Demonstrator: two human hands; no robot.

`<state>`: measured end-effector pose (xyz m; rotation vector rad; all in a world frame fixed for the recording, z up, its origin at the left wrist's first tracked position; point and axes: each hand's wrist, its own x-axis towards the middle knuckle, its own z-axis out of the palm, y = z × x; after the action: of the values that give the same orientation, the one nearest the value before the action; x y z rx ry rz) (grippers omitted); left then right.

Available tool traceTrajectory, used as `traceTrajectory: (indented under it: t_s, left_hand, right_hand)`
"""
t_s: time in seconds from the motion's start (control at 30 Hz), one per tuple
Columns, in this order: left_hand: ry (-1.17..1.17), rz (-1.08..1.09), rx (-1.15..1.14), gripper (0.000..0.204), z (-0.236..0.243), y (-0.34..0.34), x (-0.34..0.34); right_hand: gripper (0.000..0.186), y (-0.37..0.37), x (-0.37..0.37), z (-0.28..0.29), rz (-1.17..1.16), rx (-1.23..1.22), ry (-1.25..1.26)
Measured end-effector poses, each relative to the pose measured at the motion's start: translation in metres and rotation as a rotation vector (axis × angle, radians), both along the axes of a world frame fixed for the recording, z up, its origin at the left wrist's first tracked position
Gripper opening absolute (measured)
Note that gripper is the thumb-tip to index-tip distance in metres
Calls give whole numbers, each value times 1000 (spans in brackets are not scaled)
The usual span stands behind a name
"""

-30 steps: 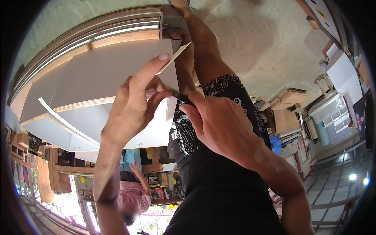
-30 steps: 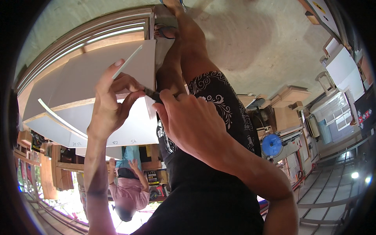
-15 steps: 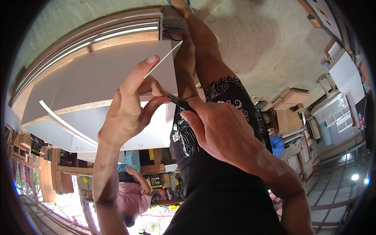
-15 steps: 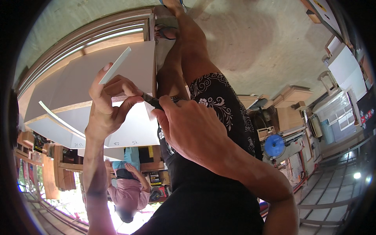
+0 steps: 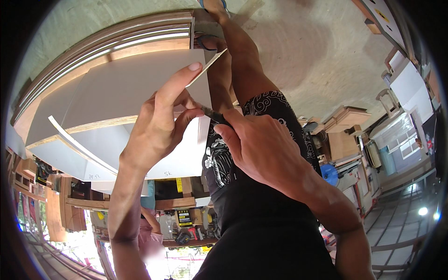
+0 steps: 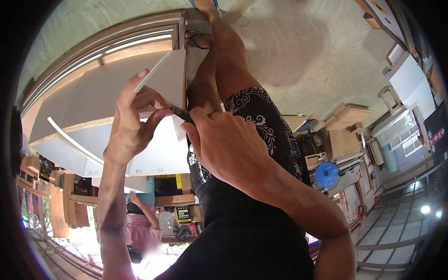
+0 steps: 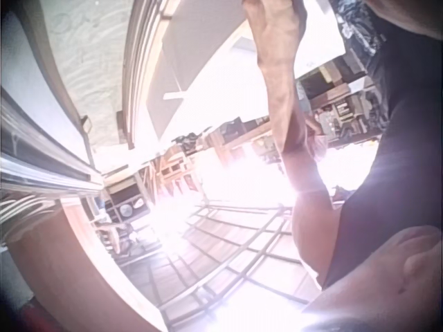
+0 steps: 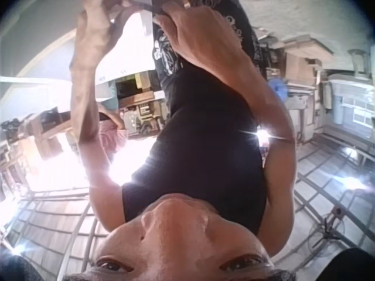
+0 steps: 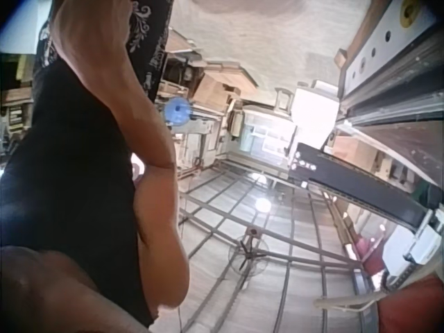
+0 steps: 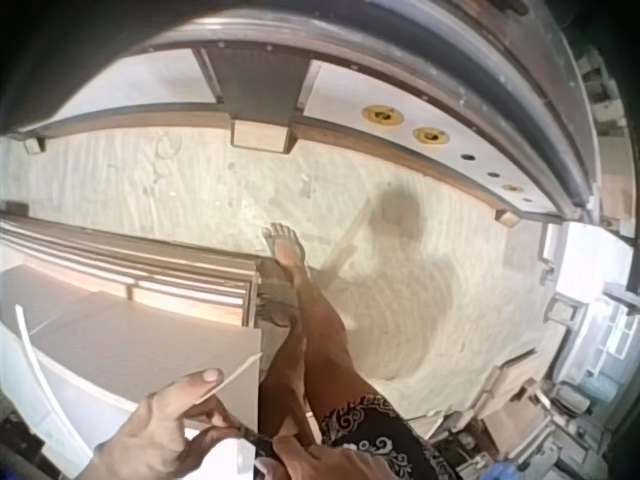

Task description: The person applies thin wooden edge banding to the edges of white drawer boxes. They position the banding, press it into place, and use a utility knife to trim the excess length flush with the drawer corners.

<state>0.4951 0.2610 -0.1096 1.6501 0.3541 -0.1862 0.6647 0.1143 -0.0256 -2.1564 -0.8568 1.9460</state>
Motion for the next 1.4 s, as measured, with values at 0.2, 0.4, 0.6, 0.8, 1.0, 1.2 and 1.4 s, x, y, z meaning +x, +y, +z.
traceTrajectory:
  t_s: [0.2,0.4,0.6,0.8,1.0,1.2,1.4]
  left_hand:
    - [-6,47,-104,104,3,-2,0]
    - [0,13,-38,106,3,-3,5]
    - [15,20,-8,104,2,-5,3]
    - [19,103,13,114,5,4,-6]
    - [31,117,68,124,21,-8,-14]
    - [7,63,107,123,26,-22,-10]
    - [93,287,-34,116,28,-17,-15]
  right_hand:
    - [32,-1,4,7,26,-9,17]
    - [32,-2,5,5,2,-4,-7]
    - [31,-5,4,-2,4,4,-23]
    - [30,-12,11,-1,-51,-74,-51]
    - [38,-24,24,-7,-181,-163,-55]
    - [39,-54,13,-10,-345,-163,-2]
    - [34,-54,17,4,-320,-63,2]
